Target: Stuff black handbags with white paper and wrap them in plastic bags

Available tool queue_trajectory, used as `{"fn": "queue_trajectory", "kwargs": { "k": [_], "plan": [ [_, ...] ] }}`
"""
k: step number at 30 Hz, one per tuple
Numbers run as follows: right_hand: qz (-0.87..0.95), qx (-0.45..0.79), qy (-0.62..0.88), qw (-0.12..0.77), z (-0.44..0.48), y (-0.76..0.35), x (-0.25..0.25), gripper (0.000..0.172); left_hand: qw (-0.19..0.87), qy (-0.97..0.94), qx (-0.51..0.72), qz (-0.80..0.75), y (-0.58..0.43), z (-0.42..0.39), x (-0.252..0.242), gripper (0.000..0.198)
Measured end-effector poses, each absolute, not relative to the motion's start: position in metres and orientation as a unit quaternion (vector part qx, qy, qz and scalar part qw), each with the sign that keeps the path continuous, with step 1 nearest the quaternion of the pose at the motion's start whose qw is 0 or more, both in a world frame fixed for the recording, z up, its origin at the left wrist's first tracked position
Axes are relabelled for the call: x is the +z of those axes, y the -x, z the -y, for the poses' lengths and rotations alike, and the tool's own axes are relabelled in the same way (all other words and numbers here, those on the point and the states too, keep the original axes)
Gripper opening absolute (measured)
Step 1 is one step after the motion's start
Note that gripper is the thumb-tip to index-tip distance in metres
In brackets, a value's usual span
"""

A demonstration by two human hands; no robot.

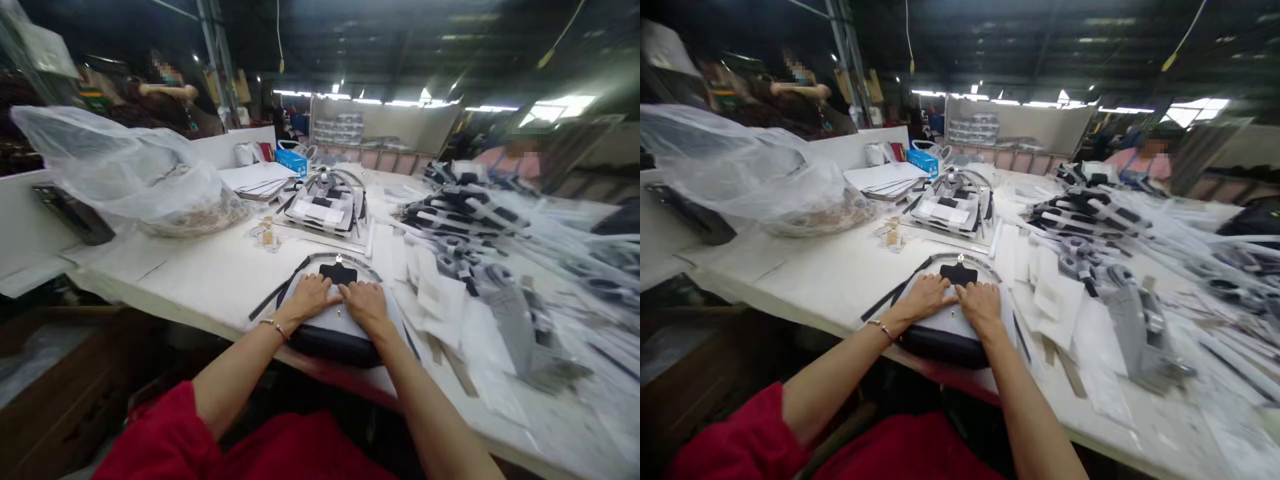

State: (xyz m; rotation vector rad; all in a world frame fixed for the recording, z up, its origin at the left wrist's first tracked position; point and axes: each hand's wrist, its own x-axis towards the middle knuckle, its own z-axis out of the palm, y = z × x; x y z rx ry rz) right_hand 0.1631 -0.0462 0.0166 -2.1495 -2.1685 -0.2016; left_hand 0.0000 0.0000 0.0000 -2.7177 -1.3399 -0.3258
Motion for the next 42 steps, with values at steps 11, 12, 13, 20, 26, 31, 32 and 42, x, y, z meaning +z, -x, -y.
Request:
{"fn": "queue_trajectory", "kwargs": {
  "k": [11, 12, 13, 20, 26, 31, 32, 42],
  "plan": [
    [0.714, 0.006, 0.701, -0.009, 0.026, -0.167, 0.02, 0.07, 0.044, 0.875, -0.142, 0.461, -0.003, -0.007, -0.002, 0.06],
    [0.714, 0.009, 0.699, -0.012, 0.024, -0.167, 0.02, 0.071, 0.044, 0.874, -0.148, 0.46, -0.002, -0.007, -0.003, 0.06],
    [0.715, 0.013, 0.699, -0.015, 0.023, -0.168, 0.019, 0.071, 0.043, 0.874, -0.153, 0.459, -0.002, -0.006, -0.003, 0.059],
    [0.714, 0.027, 0.699, -0.013, 0.021, -0.172, 0.013, 0.045, 0.03, 0.869, -0.166, 0.466, -0.005, -0.006, -0.005, 0.058],
    [0.657, 0.034, 0.753, 0.024, 0.015, -0.171, 0.005, 0.056, 0.018, 0.863, -0.149, 0.483, -0.009, -0.011, -0.006, 0.059],
    [0.611, 0.056, 0.774, 0.156, 0.013, -0.174, -0.003, 0.059, 0.017, 0.865, -0.14, 0.481, -0.009, -0.012, -0.005, 0.053],
    [0.604, 0.074, 0.774, 0.175, 0.012, -0.175, -0.004, 0.063, 0.019, 0.864, -0.141, 0.483, -0.009, -0.012, -0.005, 0.051],
    [0.605, 0.198, 0.681, 0.361, 0.008, -0.194, -0.007, 0.025, 0.046, 0.82, -0.172, 0.545, -0.004, -0.006, -0.009, 0.041]
  ]
}}
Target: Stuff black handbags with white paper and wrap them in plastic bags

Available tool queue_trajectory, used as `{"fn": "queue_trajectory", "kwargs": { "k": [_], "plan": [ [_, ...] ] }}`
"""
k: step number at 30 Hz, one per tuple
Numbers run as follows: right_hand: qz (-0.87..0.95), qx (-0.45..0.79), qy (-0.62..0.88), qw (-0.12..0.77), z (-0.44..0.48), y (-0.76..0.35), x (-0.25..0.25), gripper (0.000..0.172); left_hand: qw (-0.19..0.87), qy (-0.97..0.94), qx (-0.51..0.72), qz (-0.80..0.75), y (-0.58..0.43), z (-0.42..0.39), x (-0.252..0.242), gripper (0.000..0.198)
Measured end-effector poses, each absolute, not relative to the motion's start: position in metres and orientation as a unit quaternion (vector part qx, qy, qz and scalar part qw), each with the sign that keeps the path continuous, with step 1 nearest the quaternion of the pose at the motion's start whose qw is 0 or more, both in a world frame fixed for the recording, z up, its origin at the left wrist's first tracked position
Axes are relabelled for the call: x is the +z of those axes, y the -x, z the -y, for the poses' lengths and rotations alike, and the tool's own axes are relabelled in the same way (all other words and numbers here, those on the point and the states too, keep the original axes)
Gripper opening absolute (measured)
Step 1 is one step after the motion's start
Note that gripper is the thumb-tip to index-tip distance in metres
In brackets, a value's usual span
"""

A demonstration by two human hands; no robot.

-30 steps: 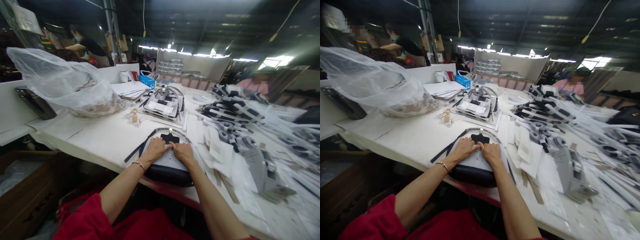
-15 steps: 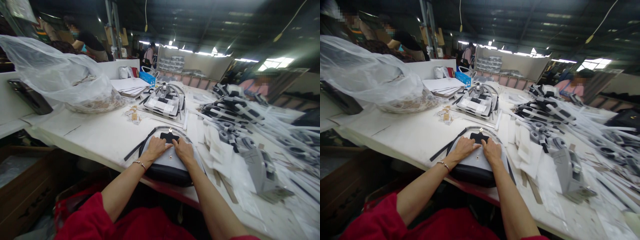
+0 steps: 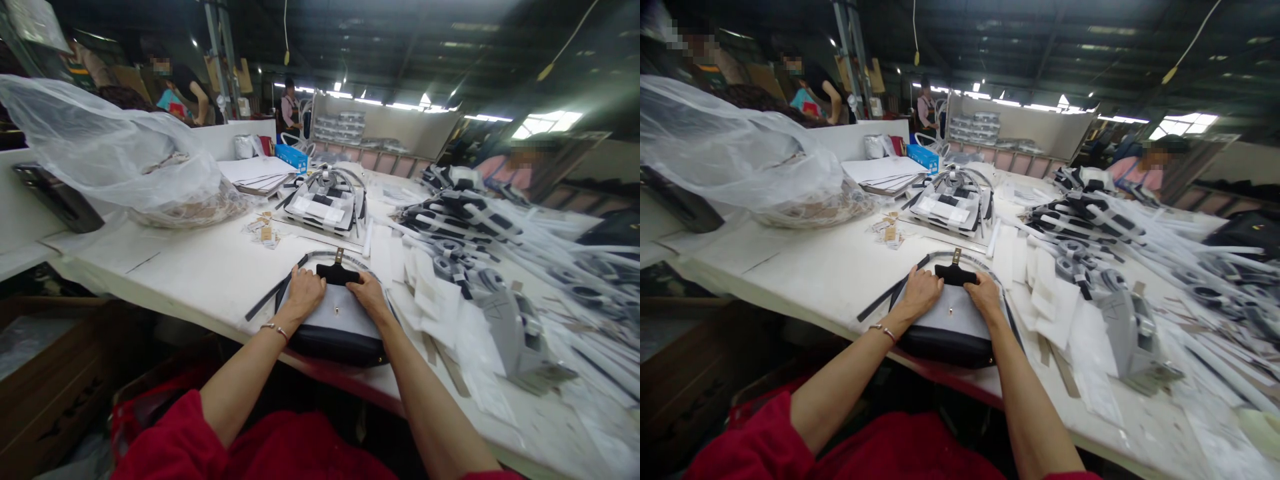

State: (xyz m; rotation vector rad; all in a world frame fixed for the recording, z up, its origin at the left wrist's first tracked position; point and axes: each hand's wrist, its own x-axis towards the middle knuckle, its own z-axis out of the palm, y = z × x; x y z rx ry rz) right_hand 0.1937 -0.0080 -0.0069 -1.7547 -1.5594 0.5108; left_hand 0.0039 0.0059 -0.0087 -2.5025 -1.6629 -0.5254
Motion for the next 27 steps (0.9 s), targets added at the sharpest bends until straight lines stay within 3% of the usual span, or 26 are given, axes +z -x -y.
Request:
{"fn": "queue_trajectory", "kwargs": {
  "k": [9, 15, 18, 23, 27],
  "plan": [
    [0.645, 0.219, 0.621, 0.388, 0.021, -0.192, -0.006, 0.021, 0.015, 0.776, -0.18, 0.605, 0.004, -0.002, -0.002, 0.029],
    [0.725, 0.179, 0.57, 0.344, 0.029, -0.187, 0.003, 0.054, -0.015, 0.78, -0.169, 0.602, 0.007, -0.002, 0.0, 0.031],
    [0.771, 0.139, 0.535, 0.317, 0.035, -0.182, 0.01, 0.048, -0.031, 0.786, -0.162, 0.595, 0.007, -0.001, 0.002, 0.03],
    [0.81, 0.09, 0.483, 0.319, 0.048, -0.173, 0.023, 0.019, -0.068, 0.781, -0.156, 0.601, 0.01, -0.006, 0.003, 0.027],
    [0.825, 0.121, 0.468, 0.292, 0.06, -0.174, 0.035, 0.018, -0.097, 0.774, -0.159, 0.605, 0.012, -0.014, 0.001, 0.024]
  ]
}}
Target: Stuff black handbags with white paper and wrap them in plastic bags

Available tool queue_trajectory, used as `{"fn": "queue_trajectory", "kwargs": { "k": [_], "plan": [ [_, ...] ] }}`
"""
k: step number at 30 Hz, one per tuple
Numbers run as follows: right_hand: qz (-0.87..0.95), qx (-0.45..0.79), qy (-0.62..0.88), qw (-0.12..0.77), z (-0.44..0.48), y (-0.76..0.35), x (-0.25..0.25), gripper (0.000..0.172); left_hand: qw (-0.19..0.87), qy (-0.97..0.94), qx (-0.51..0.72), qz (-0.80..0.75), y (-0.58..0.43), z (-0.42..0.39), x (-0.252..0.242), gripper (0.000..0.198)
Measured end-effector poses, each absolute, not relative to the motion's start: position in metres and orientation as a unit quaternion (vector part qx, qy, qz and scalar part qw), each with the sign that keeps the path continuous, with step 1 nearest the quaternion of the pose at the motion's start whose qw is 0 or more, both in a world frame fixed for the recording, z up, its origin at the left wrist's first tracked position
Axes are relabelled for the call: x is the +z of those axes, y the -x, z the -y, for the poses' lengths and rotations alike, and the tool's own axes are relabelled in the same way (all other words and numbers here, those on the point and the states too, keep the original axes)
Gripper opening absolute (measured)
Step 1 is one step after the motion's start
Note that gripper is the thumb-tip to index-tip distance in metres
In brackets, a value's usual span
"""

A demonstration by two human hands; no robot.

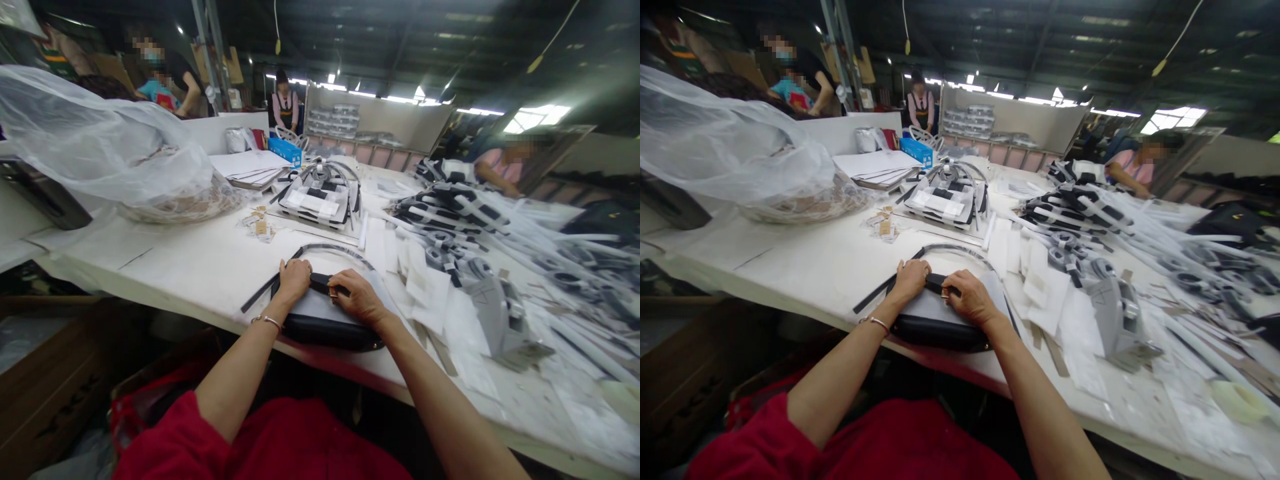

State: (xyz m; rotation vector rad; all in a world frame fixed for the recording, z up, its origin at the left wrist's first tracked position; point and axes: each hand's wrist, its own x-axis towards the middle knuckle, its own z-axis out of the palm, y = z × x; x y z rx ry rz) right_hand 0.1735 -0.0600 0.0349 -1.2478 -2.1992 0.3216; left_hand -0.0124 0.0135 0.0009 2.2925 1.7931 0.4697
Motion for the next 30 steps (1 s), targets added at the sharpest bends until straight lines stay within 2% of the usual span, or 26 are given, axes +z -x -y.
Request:
{"fn": "queue_trajectory", "kwargs": {
  "k": [7, 15, 21, 24, 30],
  "plan": [
    [0.847, 0.148, 0.474, 0.188, 0.077, -0.181, 0.049, 0.02, 0.126, -0.756, 0.176, -0.618, 0.013, -0.016, 0.002, 0.031],
    [0.846, 0.175, 0.481, 0.151, 0.084, -0.177, 0.052, 0.032, 0.119, -0.756, 0.186, -0.616, 0.013, -0.016, -0.005, 0.029],
    [0.803, 0.25, 0.507, 0.192, 0.088, -0.178, 0.054, 0.036, 0.112, -0.761, 0.186, -0.612, 0.013, -0.017, -0.007, 0.029],
    [0.783, 0.24, 0.531, 0.215, 0.085, -0.178, 0.044, 0.023, 0.109, -0.762, 0.186, -0.611, 0.013, -0.017, -0.007, 0.027],
    [0.793, 0.211, 0.528, 0.218, 0.084, -0.179, 0.034, 0.021, 0.104, -0.764, 0.186, -0.609, 0.013, -0.016, -0.006, 0.028]
  ]
}}
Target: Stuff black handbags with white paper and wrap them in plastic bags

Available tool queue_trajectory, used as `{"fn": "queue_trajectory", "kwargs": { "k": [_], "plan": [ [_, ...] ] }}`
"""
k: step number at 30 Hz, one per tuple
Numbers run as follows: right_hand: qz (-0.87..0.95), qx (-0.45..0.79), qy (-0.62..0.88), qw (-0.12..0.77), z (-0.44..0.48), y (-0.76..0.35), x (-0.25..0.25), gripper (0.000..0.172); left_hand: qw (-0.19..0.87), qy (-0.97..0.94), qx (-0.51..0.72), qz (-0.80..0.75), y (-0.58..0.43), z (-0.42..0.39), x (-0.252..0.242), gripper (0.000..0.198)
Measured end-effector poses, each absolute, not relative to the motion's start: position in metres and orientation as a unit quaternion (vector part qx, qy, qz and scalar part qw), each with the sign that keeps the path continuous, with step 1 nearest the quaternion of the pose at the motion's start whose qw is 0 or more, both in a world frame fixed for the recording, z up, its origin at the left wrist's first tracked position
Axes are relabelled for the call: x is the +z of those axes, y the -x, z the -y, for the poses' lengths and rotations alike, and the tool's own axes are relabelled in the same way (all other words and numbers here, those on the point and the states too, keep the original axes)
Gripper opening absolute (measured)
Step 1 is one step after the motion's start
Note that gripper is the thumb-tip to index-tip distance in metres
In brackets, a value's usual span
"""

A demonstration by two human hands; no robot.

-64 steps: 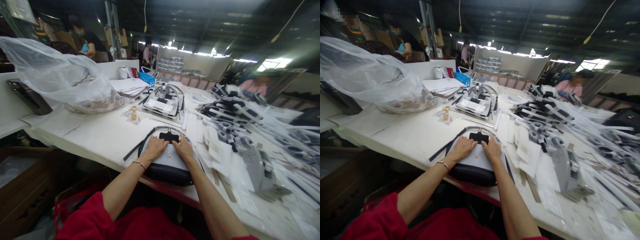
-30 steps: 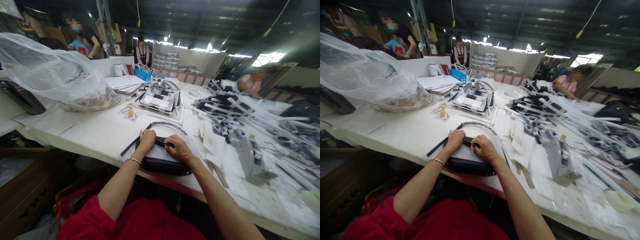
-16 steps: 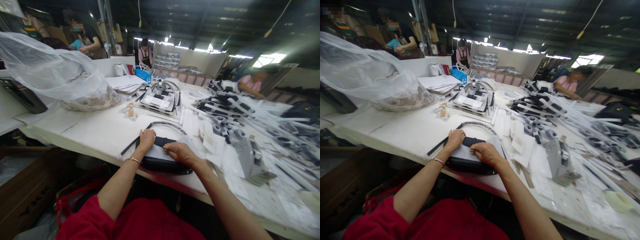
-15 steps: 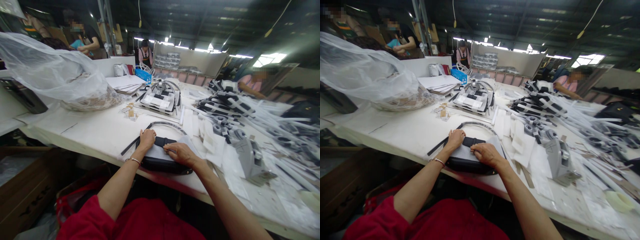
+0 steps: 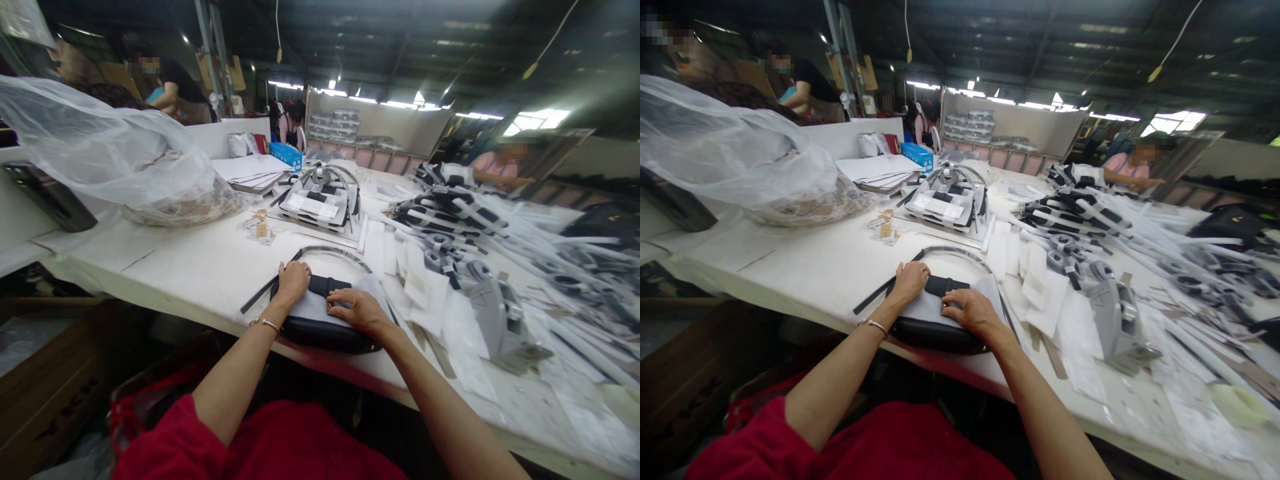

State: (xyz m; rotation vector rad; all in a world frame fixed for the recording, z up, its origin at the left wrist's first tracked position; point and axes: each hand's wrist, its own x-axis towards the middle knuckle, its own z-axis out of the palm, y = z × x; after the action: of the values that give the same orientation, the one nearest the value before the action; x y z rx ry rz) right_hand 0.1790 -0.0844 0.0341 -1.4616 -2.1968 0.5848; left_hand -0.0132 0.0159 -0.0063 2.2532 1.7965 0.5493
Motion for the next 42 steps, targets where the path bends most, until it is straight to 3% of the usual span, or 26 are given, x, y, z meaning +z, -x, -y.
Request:
{"fn": "queue_trajectory", "kwargs": {
  "k": [14, 17, 21, 27, 35, 42],
  "plan": [
    [0.769, 0.235, 0.561, 0.199, 0.08, -0.177, 0.031, 0.016, 0.117, -0.767, 0.224, -0.589, 0.013, -0.001, 0.026, 0.021],
    [0.766, 0.225, 0.568, 0.202, 0.08, -0.178, 0.026, 0.016, 0.133, -0.801, 0.233, -0.536, 0.02, 0.018, 0.049, 0.017],
    [0.766, 0.242, 0.55, 0.231, 0.079, -0.182, 0.017, 0.02, 0.192, -0.904, 0.159, -0.347, 0.028, 0.062, 0.059, 0.017],
    [0.787, 0.261, 0.489, 0.27, 0.078, -0.186, 0.013, 0.021, 0.112, -0.925, 0.118, -0.342, 0.024, 0.098, 0.039, 0.026],
    [0.809, 0.195, 0.507, 0.226, 0.079, -0.178, 0.007, 0.026, 0.053, -0.923, 0.115, -0.362, 0.022, 0.099, 0.029, 0.024],
    [0.872, 0.056, 0.48, 0.074, 0.071, -0.161, 0.027, 0.014, 0.071, -0.912, 0.056, -0.399, 0.017, 0.104, 0.037, 0.025]
  ]
}}
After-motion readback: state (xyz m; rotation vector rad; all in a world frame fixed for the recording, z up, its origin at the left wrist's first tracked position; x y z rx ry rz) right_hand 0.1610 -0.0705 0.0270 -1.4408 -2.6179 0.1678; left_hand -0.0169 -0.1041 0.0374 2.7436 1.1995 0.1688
